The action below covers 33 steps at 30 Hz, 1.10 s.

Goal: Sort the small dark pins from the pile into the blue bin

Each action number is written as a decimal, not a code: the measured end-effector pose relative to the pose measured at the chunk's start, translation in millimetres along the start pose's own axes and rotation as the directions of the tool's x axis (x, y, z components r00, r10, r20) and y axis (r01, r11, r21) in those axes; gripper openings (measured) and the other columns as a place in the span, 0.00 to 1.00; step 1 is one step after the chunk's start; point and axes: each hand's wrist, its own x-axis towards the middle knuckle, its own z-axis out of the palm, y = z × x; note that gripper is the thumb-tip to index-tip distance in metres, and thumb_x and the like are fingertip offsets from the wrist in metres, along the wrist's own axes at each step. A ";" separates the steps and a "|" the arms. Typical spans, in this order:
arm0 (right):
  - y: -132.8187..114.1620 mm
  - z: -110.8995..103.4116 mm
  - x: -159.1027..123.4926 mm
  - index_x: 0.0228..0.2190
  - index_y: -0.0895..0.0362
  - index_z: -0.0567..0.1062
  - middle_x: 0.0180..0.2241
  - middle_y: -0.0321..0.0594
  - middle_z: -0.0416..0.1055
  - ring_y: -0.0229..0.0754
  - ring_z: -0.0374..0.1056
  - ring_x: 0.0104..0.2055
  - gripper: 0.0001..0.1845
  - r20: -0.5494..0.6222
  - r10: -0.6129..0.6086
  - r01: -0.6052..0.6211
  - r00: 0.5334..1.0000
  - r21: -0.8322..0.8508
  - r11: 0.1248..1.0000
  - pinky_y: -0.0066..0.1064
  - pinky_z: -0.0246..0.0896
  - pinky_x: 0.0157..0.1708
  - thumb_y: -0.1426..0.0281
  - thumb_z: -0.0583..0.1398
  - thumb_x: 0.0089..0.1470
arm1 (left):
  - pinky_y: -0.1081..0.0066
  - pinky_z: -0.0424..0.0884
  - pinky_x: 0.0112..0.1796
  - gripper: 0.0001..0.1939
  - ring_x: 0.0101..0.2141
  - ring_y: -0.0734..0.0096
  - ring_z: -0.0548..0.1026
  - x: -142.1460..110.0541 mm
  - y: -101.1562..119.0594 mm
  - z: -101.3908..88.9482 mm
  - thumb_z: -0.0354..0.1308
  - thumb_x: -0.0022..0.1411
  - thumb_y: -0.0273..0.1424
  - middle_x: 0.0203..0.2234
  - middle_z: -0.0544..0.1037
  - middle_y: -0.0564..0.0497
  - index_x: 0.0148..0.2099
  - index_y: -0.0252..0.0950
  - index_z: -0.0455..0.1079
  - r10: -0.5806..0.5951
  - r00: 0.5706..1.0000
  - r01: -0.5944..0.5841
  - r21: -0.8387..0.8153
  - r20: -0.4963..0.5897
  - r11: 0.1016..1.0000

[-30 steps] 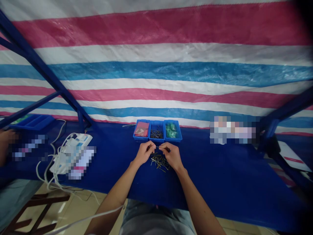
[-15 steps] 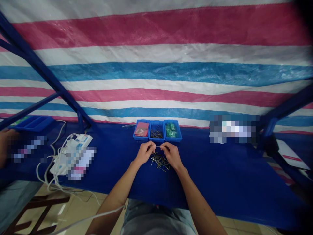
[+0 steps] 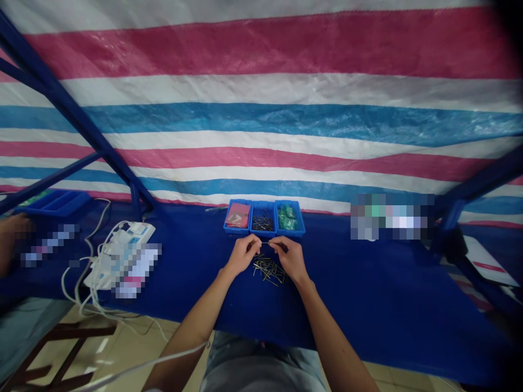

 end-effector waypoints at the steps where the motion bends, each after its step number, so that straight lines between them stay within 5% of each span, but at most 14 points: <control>1: -0.1 -0.6 0.2 0.34 0.55 0.80 0.32 0.41 0.78 0.41 0.69 0.27 0.10 -0.008 -0.002 0.002 1.000 0.008 1.000 0.33 0.65 0.31 0.63 0.61 0.58 | 0.75 0.65 0.30 0.17 0.24 0.75 0.70 -0.1 -0.5 -0.2 0.51 0.69 0.42 0.23 0.74 0.53 0.34 0.34 0.69 0.001 1.000 -0.001 -0.005 -0.010 1.000; 8: -3.6 -8.5 11.1 0.32 0.56 0.79 0.35 0.43 0.79 0.45 0.73 0.34 0.12 -0.167 -0.030 0.026 0.986 -0.029 0.999 0.35 0.67 0.35 0.59 0.63 0.56 | 0.75 0.66 0.29 0.16 0.23 0.74 0.69 0.9 -8.7 -0.2 0.53 0.68 0.43 0.22 0.71 0.54 0.36 0.34 0.68 -0.047 0.986 0.033 -0.089 -0.163 0.996; 13: -18.1 -4.8 44.3 0.34 0.55 0.79 0.33 0.44 0.78 0.45 0.72 0.33 0.14 -0.237 -0.123 0.071 0.964 -0.216 0.974 0.33 0.64 0.34 0.58 0.60 0.60 | 0.76 0.66 0.28 0.16 0.22 0.75 0.69 2.8 -13.3 1.4 0.53 0.67 0.43 0.21 0.71 0.54 0.37 0.34 0.70 -0.066 0.975 0.047 -0.091 -0.212 0.995; 18: -25.5 -0.3 61.3 0.44 0.55 0.79 0.38 0.46 0.78 0.45 0.72 0.34 0.16 -0.125 -0.197 0.119 0.973 -0.460 0.880 0.33 0.62 0.37 0.61 0.56 0.64 | 0.76 0.65 0.28 0.16 0.22 0.76 0.69 3.2 -15.6 1.0 0.53 0.68 0.42 0.20 0.71 0.55 0.37 0.34 0.70 -0.073 0.969 0.046 -0.115 -0.237 0.992; 23: -16.2 -5.1 29.2 0.39 0.52 0.80 0.37 0.42 0.76 0.43 0.72 0.37 0.11 0.115 -0.189 0.218 0.975 -0.356 0.909 0.32 0.63 0.38 0.65 0.57 0.64 | 0.75 0.66 0.28 0.15 0.23 0.75 0.70 2.2 -15.5 0.9 0.54 0.67 0.42 0.21 0.71 0.55 0.37 0.34 0.71 -0.075 0.973 0.056 -0.093 -0.218 0.994; 27: -5.3 -4.6 12.0 0.34 0.52 0.80 0.37 0.38 0.76 0.41 0.72 0.37 0.07 0.338 -0.128 0.249 0.933 -0.346 0.905 0.30 0.63 0.39 0.73 0.61 0.60 | 0.75 0.67 0.30 0.15 0.24 0.74 0.71 1.7 -12.4 0.6 0.53 0.68 0.41 0.21 0.72 0.54 0.37 0.34 0.71 -0.046 0.979 0.034 -0.063 -0.201 0.997; 33: -3.1 2.3 13.2 0.33 0.52 0.80 0.38 0.37 0.75 0.40 0.71 0.41 0.06 0.455 -0.079 0.273 0.887 -0.380 0.884 0.29 0.62 0.42 0.75 0.63 0.56 | 0.76 0.66 0.29 0.16 0.23 0.74 0.71 1.9 -11.2 -0.2 0.53 0.68 0.42 0.21 0.72 0.54 0.38 0.34 0.72 -0.050 0.976 0.040 -0.052 -0.210 0.998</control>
